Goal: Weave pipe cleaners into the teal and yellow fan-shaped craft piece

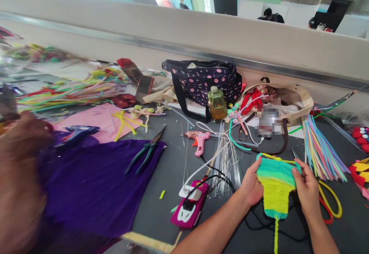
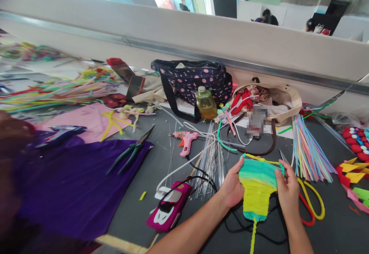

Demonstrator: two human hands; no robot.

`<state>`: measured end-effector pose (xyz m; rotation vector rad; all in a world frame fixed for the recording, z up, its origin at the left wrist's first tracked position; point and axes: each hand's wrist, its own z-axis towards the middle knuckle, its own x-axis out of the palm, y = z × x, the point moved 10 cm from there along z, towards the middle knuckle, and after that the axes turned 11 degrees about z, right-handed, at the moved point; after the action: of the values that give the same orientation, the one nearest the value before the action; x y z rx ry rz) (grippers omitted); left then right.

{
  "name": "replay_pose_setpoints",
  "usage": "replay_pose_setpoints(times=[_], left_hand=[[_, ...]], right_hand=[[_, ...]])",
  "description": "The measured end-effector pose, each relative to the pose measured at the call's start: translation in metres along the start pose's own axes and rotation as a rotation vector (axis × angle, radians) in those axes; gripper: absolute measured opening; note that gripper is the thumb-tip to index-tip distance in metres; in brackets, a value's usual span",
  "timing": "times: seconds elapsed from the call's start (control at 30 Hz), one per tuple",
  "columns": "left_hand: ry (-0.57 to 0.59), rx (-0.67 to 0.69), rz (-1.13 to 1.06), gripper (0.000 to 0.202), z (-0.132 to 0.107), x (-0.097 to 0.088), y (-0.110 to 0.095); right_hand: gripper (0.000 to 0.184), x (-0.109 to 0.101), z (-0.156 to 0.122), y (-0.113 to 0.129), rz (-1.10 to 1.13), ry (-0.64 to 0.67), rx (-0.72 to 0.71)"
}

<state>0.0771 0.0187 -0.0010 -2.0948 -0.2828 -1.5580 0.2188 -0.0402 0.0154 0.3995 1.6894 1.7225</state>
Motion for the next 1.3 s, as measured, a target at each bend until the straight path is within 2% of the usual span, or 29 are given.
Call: replay_pose_setpoints(times=[0.1, 0.2, 0.33, 0.43, 0.63, 0.77, 0.83, 0.9, 1.03, 1.1, 1.2, 1.3], left_hand=[[-0.020, 0.015, 0.002, 0.039, 0.000, -0.001, -0.001], [-0.015, 0.003, 0.022, 0.040, 0.000, -0.001, 0.002], [0.015, -0.037, 0.058, 0.046, 0.000, -0.001, 0.010], [0.040, -0.060, 0.090, 0.053, 0.000, -0.001, 0.015], [0.083, -0.093, 0.094, 0.059, -0.003, 0.005, 0.018], [0.035, -0.076, 0.084, 0.053, -0.003, 0.001, 0.014], [0.009, -0.049, 0.099, 0.048, -0.001, -0.002, 0.010], [0.006, -0.029, 0.111, 0.046, 0.000, -0.003, 0.006], [0.012, -0.004, 0.102, 0.050, 0.001, -0.003, -0.001], [0.001, 0.007, 0.096, 0.051, 0.002, -0.004, -0.003], [-0.010, 0.021, 0.094, 0.051, 0.003, -0.005, -0.007], [-0.015, 0.063, 0.102, 0.052, 0.002, -0.004, -0.018]], right_hand=[[0.047, 0.003, -0.005, 0.032, -0.228, -0.032, -0.301], [0.052, 0.025, -0.020, 0.060, -0.404, 0.051, -0.554], [0.064, 0.065, -0.040, 0.067, -0.577, 0.291, -0.671], [0.069, 0.079, -0.048, 0.061, -0.632, 0.376, -0.692], [0.072, 0.082, -0.048, 0.055, -0.631, 0.392, -0.667], [0.070, 0.081, -0.047, 0.058, -0.606, 0.382, -0.658], [0.065, 0.076, -0.043, 0.058, -0.561, 0.365, -0.654], [0.059, 0.063, -0.035, 0.058, -0.485, 0.289, -0.623], [0.050, 0.021, -0.014, 0.044, -0.286, 0.062, -0.449], [0.050, 0.009, -0.006, 0.028, -0.196, 0.014, -0.310], [0.055, 0.007, 0.002, 0.007, -0.023, 0.018, -0.145], [0.058, 0.015, 0.007, -0.001, 0.176, 0.033, -0.106]])
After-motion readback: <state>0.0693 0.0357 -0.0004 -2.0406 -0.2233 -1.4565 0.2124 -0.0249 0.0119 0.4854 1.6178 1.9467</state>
